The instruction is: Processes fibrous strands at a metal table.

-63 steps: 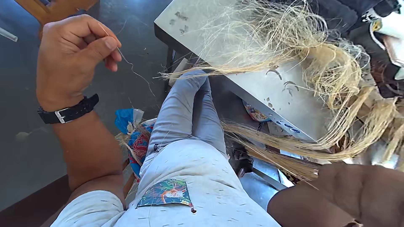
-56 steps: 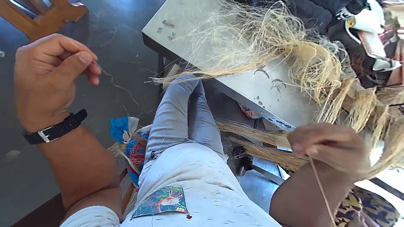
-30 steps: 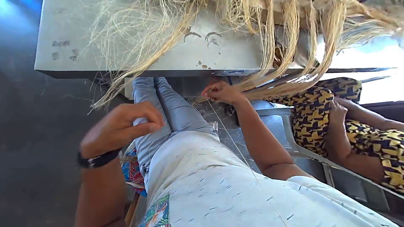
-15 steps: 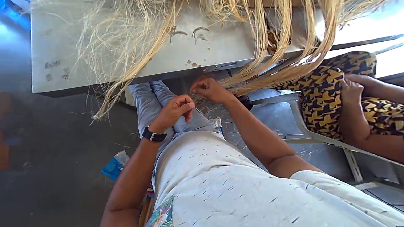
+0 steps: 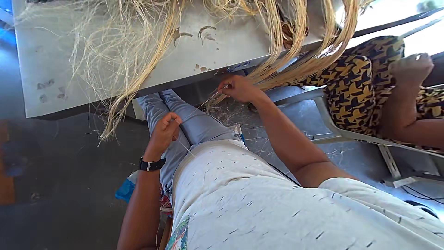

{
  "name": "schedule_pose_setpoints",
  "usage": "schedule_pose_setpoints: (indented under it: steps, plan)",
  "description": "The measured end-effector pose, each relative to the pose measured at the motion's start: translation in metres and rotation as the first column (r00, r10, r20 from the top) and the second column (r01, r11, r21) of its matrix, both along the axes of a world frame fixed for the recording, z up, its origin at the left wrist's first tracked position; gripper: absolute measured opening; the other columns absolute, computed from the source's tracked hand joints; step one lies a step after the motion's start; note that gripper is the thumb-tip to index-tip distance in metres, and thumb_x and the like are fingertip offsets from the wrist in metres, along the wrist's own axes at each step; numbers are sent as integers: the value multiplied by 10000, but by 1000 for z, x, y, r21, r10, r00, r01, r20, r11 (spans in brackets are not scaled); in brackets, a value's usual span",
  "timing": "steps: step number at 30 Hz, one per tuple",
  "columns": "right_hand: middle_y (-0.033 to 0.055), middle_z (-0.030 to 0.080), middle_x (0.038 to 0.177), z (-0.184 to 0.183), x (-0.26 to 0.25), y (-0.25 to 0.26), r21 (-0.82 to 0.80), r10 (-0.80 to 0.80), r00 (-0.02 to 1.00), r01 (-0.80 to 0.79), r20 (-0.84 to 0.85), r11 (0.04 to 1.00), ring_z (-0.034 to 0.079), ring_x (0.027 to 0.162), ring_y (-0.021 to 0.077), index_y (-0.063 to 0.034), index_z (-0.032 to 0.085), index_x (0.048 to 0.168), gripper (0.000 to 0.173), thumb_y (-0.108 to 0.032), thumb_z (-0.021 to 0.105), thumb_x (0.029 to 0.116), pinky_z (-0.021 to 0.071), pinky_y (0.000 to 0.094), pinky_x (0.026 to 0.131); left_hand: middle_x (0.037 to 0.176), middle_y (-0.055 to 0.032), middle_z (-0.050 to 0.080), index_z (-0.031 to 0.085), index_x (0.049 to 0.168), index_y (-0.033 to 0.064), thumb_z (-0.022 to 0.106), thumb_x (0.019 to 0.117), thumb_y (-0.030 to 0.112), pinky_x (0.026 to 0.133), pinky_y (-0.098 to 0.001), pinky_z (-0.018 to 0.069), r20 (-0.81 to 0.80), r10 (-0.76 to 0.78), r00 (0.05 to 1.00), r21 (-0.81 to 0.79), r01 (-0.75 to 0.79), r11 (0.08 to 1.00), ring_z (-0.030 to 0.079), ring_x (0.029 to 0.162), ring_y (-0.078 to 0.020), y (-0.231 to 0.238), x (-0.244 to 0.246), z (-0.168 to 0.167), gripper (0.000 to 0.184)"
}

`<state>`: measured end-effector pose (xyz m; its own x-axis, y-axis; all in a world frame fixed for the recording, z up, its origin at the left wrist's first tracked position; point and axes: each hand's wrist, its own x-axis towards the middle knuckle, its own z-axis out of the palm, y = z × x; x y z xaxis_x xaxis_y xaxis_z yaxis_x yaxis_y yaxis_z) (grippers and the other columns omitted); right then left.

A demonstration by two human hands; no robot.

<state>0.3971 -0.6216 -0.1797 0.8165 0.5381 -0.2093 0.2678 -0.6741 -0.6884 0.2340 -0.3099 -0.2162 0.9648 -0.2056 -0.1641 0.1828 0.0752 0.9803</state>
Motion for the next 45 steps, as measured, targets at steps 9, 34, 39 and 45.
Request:
schedule_pose_setpoints:
  steps: [9,34,39,45]
  plan:
    - [42,690,827,5,-13,-9,76,-157,960,179,-231,981,592,625,111,-54,728,1040,179,-173,595,1046,517,309,593,567,50,418,602,1047,112,490,1053,149,468,-216,413,153,27,988,149,-50,988,411,449,-50,18,-16,22,119]
    - [11,647,750,54,-53,57,589,148,681,479,-717,650,586,575,68,-39,695,1061,272,-170,460,1097,536,218,554,605,46,453,651,1074,59,507,1081,243,516,-229,386,291,-414,863,428,270,863,417,516,-48,-42,-16,32,234]
    - [2,627,751,67,-51,57,621,125,761,410,-637,667,556,556,61,-54,688,1004,270,-171,462,1095,511,207,526,644,38,499,655,1049,54,522,1075,220,541,-215,407,331,-369,868,350,250,903,455,552,-38,-41,-13,32,214]
    - [7,688,829,69,-50,62,614,-113,935,309,-337,726,530,569,31,-35,705,1026,244,-160,504,1084,445,175,511,1357,-89,603,749,1017,90,616,1016,257,1063,-442,510,521,-111,847,440,-154,885,563,1289,-209,-7,-6,65,214]
